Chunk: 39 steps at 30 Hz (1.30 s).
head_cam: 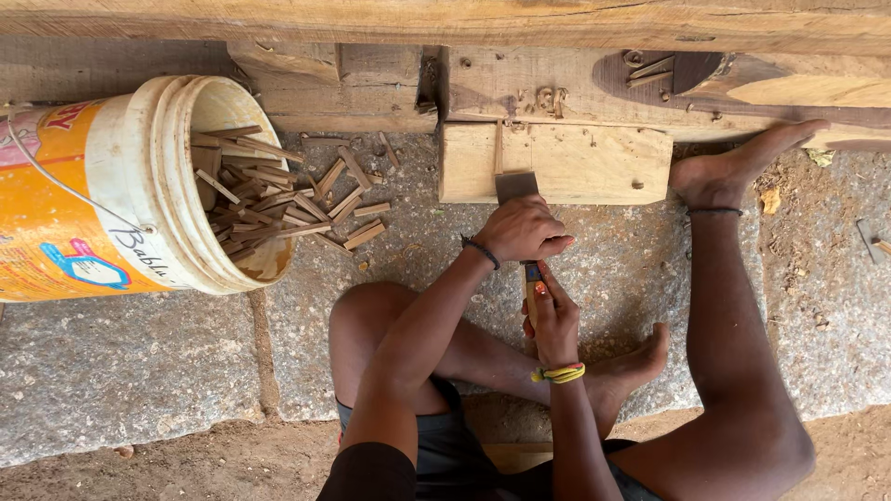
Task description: The person sits on the ground and uses a chisel to carve a rectangular wooden block secured between two larger beams. They repeatedly strike the chisel to remove wood shavings, occasionally using their hand to clear debris from the work area.
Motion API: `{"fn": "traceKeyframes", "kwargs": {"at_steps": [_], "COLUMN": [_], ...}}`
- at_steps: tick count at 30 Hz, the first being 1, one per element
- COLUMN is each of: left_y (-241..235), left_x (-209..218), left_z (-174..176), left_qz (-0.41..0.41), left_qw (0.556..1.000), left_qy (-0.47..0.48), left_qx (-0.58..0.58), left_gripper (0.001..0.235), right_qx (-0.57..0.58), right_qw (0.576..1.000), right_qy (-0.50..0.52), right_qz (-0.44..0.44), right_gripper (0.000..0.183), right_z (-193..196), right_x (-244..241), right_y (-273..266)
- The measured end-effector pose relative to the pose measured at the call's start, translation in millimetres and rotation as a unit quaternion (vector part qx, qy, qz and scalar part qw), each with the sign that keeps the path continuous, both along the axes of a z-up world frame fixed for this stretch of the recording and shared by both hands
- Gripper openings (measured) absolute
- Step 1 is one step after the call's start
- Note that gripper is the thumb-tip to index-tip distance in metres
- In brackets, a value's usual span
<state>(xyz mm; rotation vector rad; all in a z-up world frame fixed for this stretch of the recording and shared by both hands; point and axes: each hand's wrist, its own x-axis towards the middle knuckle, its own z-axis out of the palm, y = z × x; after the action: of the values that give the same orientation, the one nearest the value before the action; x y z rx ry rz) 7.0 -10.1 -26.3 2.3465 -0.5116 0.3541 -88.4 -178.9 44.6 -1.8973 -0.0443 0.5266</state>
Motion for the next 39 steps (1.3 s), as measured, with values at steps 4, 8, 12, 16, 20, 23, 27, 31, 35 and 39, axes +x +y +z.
{"fn": "traceKeyframes", "kwargs": {"at_steps": [4,8,12,16,20,23,27,31,35,39], "left_y": [-1.3,0.5,5.4,9.3,13.7,13.0,8.7,14.2,14.5,16.4], "left_x": [-0.2,0.5,-4.1,1.2,1.9,4.2,8.6,12.8,15.3,16.0], "left_z": [-1.3,-1.0,7.0,15.9,19.8,12.1,-6.4,-8.5,-6.7,-9.0], "left_qz": [0.002,0.009,0.015,0.032,0.032,0.023,0.039,0.026,0.029,0.022], "left_qw": [1.000,0.999,0.998,0.996,0.991,0.988,0.996,0.993,0.995,0.989], "left_qy": [-0.014,-0.037,0.010,0.081,0.126,0.148,0.070,0.113,0.099,0.142], "left_qx": [-0.014,-0.016,-0.056,-0.028,0.003,0.025,-0.024,0.024,0.003,0.043], "left_gripper": [0.051,0.046,0.043,0.046,0.051,0.054,0.049,0.056,0.057,0.061], "right_qx": [0.000,0.014,0.009,0.025,0.005,-0.057,-0.035,-0.044,-0.024,-0.030], "right_qw": [1.000,1.000,1.000,1.000,1.000,0.998,0.999,0.999,1.000,0.999], "right_qy": [-0.005,-0.004,0.004,0.012,0.025,-0.005,-0.016,-0.020,-0.003,-0.037], "right_qz": [-0.002,0.001,0.001,0.001,-0.009,-0.006,0.001,-0.008,-0.019,-0.002], "right_gripper": [0.047,0.047,0.048,0.049,0.049,0.046,0.048,0.048,0.048,0.049], "right_z": [-1.2,0.4,3.5,5.6,5.4,-3.2,-9.6,-10.4,-11.9,-13.7], "right_x": [0.1,0.9,0.7,-2.2,-2.9,-7.3,-11.2,-7.6,-5.1,-5.8], "right_y": [-0.3,0.6,5.8,8.6,13.1,20.6,19.3,24.5,28.7,30.8]}}
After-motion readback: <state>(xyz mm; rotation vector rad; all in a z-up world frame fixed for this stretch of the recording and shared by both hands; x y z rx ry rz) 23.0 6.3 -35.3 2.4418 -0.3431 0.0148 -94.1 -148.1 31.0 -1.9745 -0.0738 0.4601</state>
